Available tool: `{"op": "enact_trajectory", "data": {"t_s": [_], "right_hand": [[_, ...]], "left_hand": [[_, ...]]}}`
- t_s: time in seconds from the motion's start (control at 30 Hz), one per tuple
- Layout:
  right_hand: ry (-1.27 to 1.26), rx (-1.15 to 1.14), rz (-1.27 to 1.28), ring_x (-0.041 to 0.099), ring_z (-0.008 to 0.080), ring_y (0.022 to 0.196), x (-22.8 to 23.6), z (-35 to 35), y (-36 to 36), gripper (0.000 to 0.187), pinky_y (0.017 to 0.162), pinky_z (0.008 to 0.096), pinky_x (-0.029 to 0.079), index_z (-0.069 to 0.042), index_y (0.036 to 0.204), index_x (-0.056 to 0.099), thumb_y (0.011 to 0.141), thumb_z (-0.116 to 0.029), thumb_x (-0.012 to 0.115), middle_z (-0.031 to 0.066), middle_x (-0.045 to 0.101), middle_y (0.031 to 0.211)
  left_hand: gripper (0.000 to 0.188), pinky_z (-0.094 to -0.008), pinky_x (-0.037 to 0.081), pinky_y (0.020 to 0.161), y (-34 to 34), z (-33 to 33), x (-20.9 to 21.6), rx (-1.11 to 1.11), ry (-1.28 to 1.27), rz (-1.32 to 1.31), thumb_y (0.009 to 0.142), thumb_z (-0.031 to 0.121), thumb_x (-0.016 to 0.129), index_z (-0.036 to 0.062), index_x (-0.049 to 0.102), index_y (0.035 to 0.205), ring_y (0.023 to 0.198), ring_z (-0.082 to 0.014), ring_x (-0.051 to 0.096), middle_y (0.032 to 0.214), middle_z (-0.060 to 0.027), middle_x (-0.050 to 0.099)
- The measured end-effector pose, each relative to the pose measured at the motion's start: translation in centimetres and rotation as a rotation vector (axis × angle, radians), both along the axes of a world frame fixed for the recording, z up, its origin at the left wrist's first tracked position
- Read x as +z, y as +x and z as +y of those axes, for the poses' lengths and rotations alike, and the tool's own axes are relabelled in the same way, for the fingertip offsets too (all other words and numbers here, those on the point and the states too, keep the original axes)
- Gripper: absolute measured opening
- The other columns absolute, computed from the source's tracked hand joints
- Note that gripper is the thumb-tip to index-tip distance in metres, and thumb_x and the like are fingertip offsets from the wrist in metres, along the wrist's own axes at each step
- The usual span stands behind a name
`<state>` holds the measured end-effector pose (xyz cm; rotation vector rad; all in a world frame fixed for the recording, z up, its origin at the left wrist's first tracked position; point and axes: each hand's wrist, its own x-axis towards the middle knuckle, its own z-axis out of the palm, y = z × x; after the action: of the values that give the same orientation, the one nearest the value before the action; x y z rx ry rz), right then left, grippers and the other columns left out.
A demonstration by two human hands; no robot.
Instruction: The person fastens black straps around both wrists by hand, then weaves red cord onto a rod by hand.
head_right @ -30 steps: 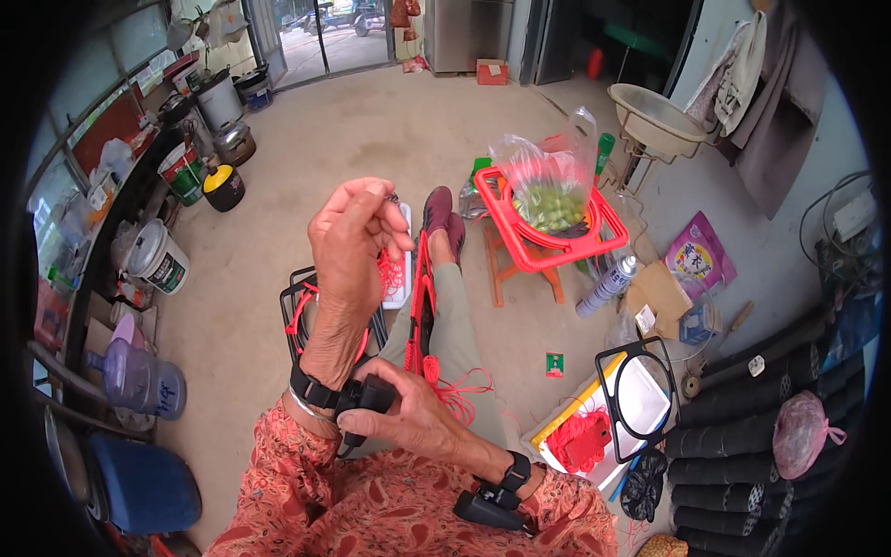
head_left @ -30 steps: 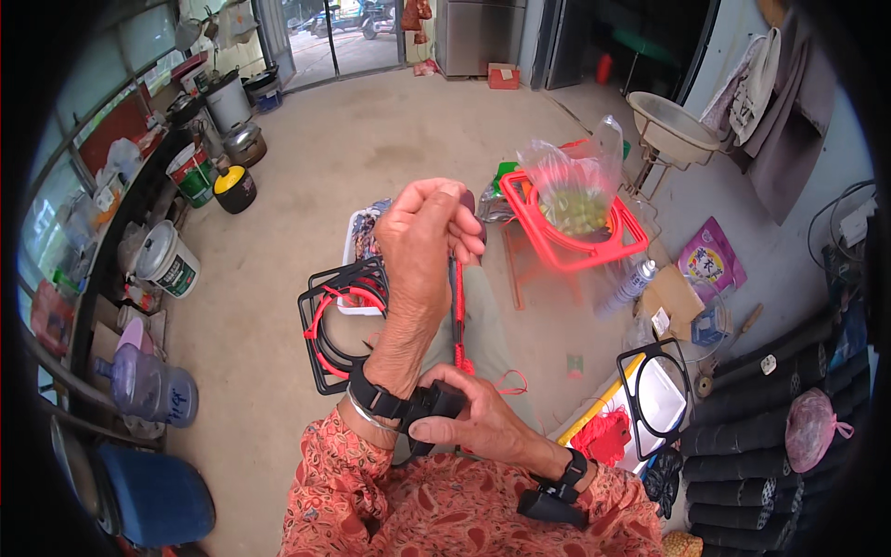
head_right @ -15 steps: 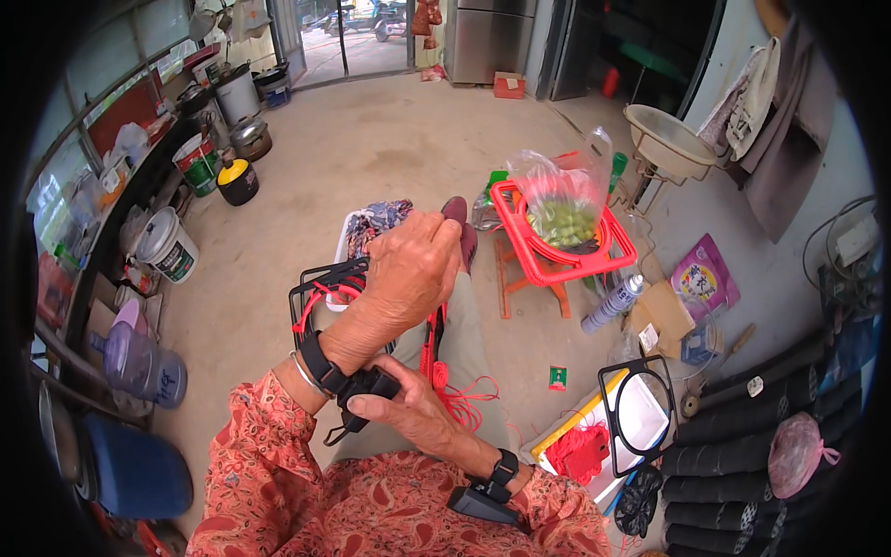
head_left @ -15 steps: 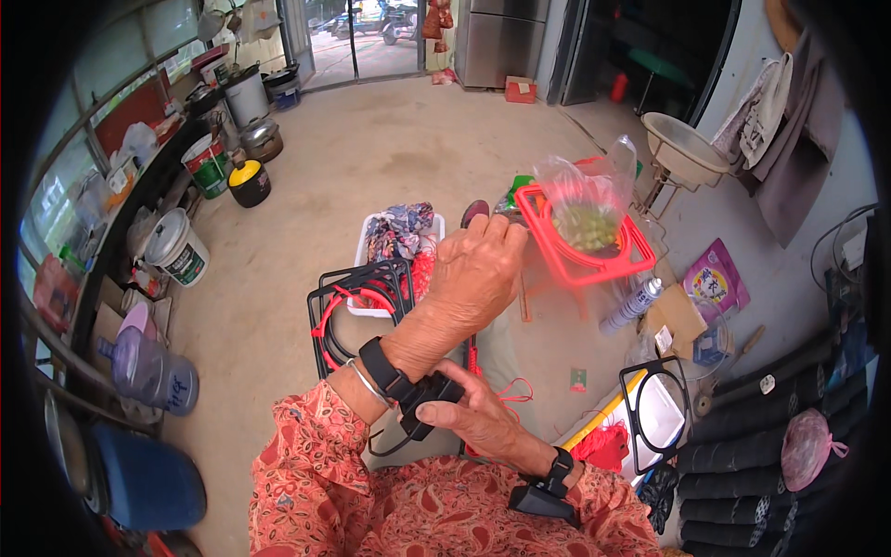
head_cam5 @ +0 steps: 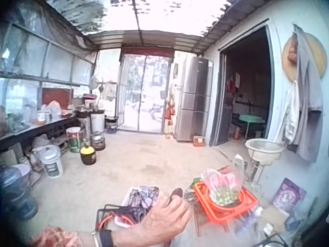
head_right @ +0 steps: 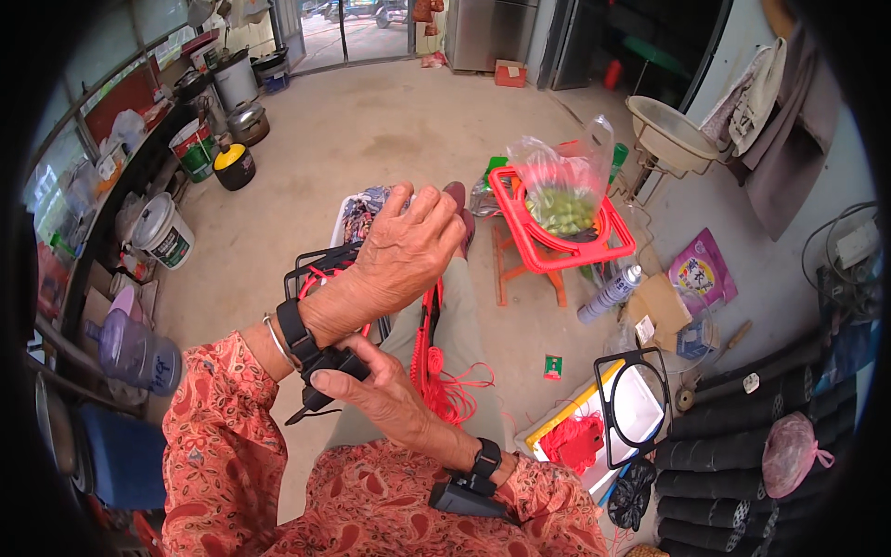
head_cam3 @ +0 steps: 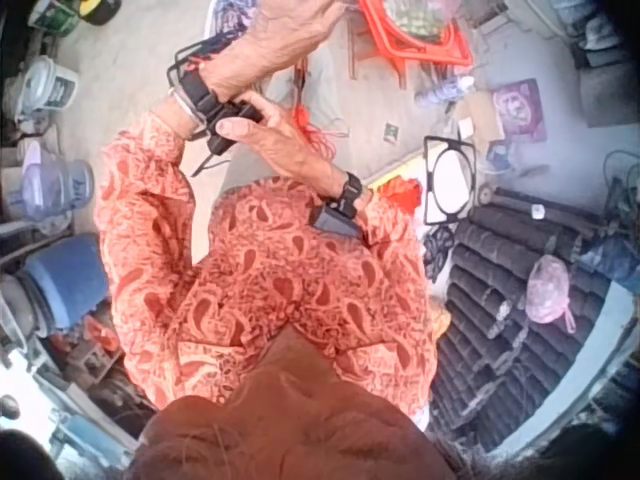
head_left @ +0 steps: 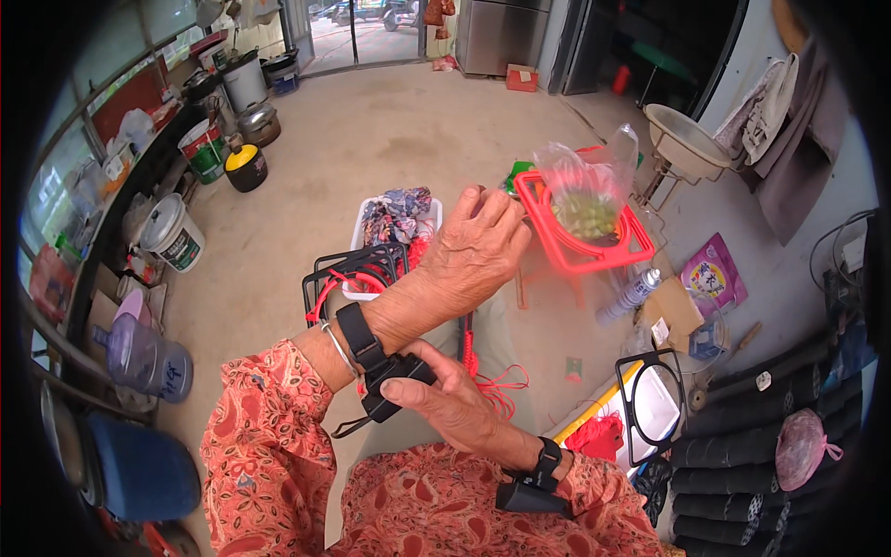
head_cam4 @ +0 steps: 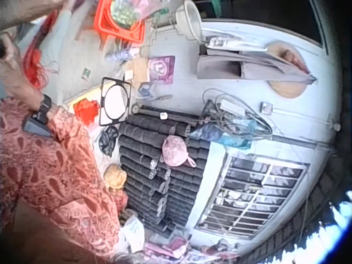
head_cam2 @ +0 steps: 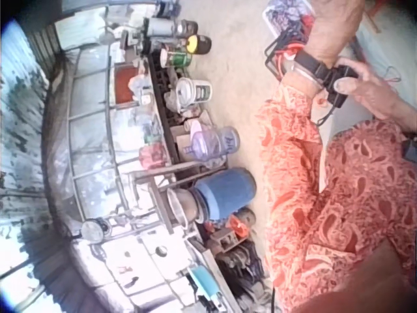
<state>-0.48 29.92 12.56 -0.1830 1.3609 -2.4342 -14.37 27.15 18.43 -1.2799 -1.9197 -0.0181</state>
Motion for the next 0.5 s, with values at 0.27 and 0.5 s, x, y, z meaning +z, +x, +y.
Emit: {"op": "enact_trajectory", "data": {"t_s": [0.27, 0.5], "right_hand": [[-0.159, -0.004, -0.152, 0.059, 0.0122, 0.095, 2.4, -1.8, 0.3, 0.052, 0.086, 0.0306, 0.05, -0.001, 0.121, 0.049, 0.085, -0.032, 0.07, 0.0052, 0.057, 0.103], [0.045, 0.054, -0.061, 0.059, 0.0132, 0.1, 1.7, -1.1, 1.1, 0.047, 0.086, 0.0314, 0.05, -0.001, 0.122, 0.048, 0.09, -0.031, 0.065, 0.0081, 0.057, 0.108]], "left_hand": [[0.025, -0.0433, 0.039, 0.09, -0.4, -0.8, -1.4, -0.021, -0.118, 0.116, 0.07, 0.017, 0.062, 0.0013, 0.062, 0.089, 0.102, -0.0248, 0.05, 0.102, -0.0117, 0.055], [0.01, -0.0336, 0.044, 0.074, 0.0, -2.4, -3.2, -0.028, 0.348, -0.709, 0.077, 0.009, 0.062, 0.0035, 0.064, 0.085, 0.09, -0.0176, 0.056, 0.087, -0.0065, 0.06]]}}
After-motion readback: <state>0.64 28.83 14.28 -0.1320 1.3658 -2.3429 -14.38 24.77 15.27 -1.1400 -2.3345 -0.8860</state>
